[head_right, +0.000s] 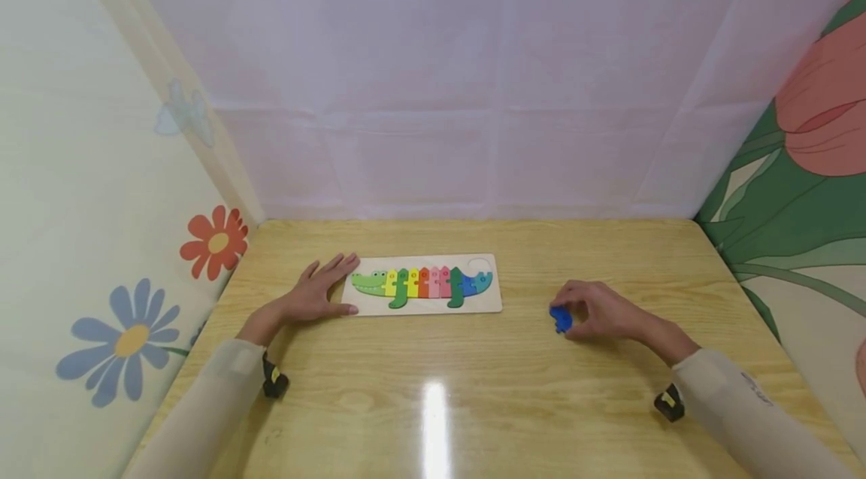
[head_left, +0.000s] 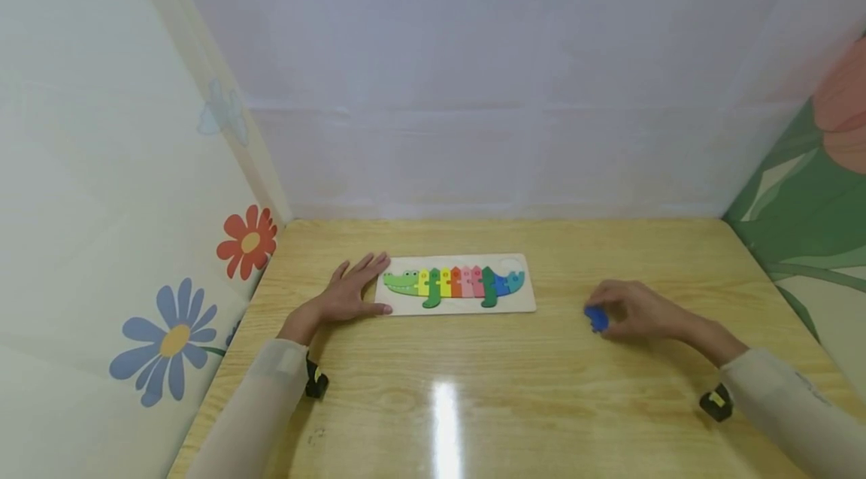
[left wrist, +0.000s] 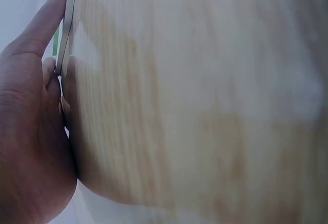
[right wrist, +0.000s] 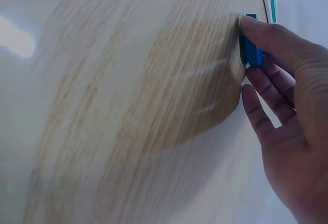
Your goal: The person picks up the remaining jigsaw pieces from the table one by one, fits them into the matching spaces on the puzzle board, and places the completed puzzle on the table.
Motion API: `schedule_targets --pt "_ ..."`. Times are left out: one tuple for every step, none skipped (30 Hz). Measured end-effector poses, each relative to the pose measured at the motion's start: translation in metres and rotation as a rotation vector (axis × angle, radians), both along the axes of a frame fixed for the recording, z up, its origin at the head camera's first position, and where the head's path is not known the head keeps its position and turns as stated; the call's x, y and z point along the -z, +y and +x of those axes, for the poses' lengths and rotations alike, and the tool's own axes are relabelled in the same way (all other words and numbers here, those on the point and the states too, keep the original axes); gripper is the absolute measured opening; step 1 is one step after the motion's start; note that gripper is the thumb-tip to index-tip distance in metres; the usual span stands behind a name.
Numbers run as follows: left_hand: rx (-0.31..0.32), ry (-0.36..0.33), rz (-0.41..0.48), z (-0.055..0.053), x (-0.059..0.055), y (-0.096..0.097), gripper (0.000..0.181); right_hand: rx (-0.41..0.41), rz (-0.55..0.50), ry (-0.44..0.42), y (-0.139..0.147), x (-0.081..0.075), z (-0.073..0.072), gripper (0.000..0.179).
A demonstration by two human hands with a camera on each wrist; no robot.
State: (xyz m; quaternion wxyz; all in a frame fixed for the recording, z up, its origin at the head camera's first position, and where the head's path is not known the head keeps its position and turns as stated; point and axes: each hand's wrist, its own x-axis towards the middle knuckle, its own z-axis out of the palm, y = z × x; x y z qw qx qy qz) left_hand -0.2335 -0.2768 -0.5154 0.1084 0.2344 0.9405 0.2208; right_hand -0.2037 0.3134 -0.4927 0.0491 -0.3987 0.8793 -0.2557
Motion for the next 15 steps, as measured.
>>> schedule_targets --pt "0.0 -0.001 0.002 0.0 0.0 0.0 0.103 -0.005 -0.011 0.01 0.0 0.0 -0.001 0.046" --pt "0.0 -0.003 0.005 0.0 -0.001 0.0 0.103 -0.01 -0.021 0.018 -0.001 0.0 -0.001 0.046" --pt "0.0 -0.004 0.009 0.0 -0.001 0.001 0.103 -0.016 -0.029 0.022 -0.002 0.0 -0.002 0.046" --pt "0.0 -0.005 0.01 0.0 -0.002 0.001 0.104 -0.023 -0.039 0.029 -0.002 0.001 -0.003 0.046" --pt "0.001 -0.005 0.011 0.0 -0.002 0.001 0.104 -0.028 -0.048 0.036 -0.003 0.001 -0.004 0.046" --pt "0.002 -0.005 0.01 0.0 -0.002 0.001 0.104 -0.034 -0.055 0.044 -0.004 0.001 -0.005 0.046" --pt "0.003 -0.005 0.009 0.0 -0.003 0.001 0.104 -0.039 -0.063 0.046 -0.005 0.001 -0.006 0.046" --pt "0.003 -0.005 0.009 0.0 -0.003 0.002 0.104 -0.041 -0.069 0.04 -0.006 0.001 -0.008 0.046" --pt "0.003 -0.005 0.008 0.001 -0.003 0.002 0.104 -0.047 -0.073 0.047 -0.007 0.001 -0.009 0.046" --pt "0.003 -0.004 0.006 0.001 -0.004 0.002 0.104 -0.051 -0.08 0.05 -0.008 0.001 -0.01 0.046" --pt "0.002 -0.004 0.006 0.001 -0.004 0.002 0.104 -0.057 -0.085 0.054 -0.009 0.001 -0.011 0.046" --pt "0.002 -0.004 0.005 0.001 -0.004 0.002 0.104 -0.06 -0.087 0.055 -0.01 0.001 -0.012 0.046" --pt "0.002 -0.004 0.006 0.001 -0.004 0.002 0.104 -0.061 -0.09 0.056 -0.011 0.001 -0.013 0.046" --pt "0.0 -0.005 0.007 0.002 -0.004 0.002 0.104 -0.065 -0.094 0.06 -0.012 0.001 -0.014 0.046" --pt "0.0 -0.006 0.005 0.002 -0.004 0.002 0.104 -0.068 -0.097 0.068 -0.012 0.001 -0.015 0.046"
